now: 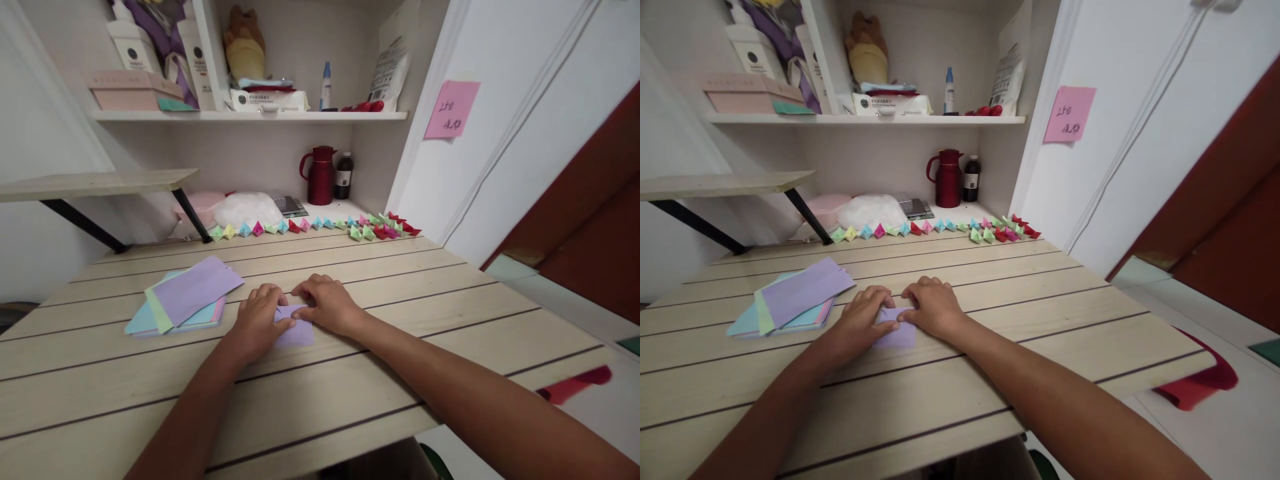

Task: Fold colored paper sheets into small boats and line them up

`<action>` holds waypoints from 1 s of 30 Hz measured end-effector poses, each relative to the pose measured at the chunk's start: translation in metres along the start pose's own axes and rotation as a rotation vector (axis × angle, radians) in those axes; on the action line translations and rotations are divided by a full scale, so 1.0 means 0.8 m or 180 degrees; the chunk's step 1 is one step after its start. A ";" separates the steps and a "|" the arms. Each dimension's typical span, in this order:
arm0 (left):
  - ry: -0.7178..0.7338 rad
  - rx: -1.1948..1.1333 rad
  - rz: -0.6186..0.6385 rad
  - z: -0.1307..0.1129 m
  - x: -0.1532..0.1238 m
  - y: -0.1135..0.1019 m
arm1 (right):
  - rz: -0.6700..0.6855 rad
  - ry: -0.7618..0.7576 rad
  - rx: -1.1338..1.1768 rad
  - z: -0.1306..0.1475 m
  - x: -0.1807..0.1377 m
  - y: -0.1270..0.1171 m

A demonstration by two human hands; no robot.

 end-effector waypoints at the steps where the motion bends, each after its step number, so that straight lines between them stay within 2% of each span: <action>1: 0.0006 -0.0050 -0.0009 0.000 0.000 0.000 | 0.0036 -0.0010 0.0029 0.001 0.000 0.001; 9: -0.0025 -0.0356 -0.0057 -0.011 -0.005 -0.010 | 0.0117 -0.0379 0.0598 0.013 -0.004 0.008; 14: 0.0289 -0.0394 -0.0189 -0.018 -0.001 -0.012 | -0.0043 -0.0606 0.0756 0.019 -0.008 -0.001; 17: 0.0146 -0.0571 -0.0366 -0.011 0.003 -0.016 | 0.0003 -0.0498 0.1536 0.014 -0.008 -0.003; 19: -0.0189 -0.0985 -0.0504 -0.001 0.004 -0.020 | 0.0030 -0.0202 0.2465 0.004 -0.007 -0.003; 22: -0.0523 -0.2150 -0.0681 0.004 0.002 -0.022 | -0.0040 0.0233 0.3460 -0.004 -0.007 -0.002; 25: -0.0742 -0.3165 -0.0817 0.006 0.000 -0.018 | -0.0035 0.0406 0.3892 0.003 -0.009 -0.001; 30: -0.0991 -0.4096 -0.1081 0.013 -0.003 -0.010 | 0.0058 0.0478 0.4265 0.013 -0.012 0.008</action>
Point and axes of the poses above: each hand's wrist, its own x-axis towards the middle knuckle, its own y-axis out of the palm, z = x × y, the point moved 8 cm from there along x, towards the middle knuckle, and after that the axes turned 5 degrees about x, right-handed, at the moved point
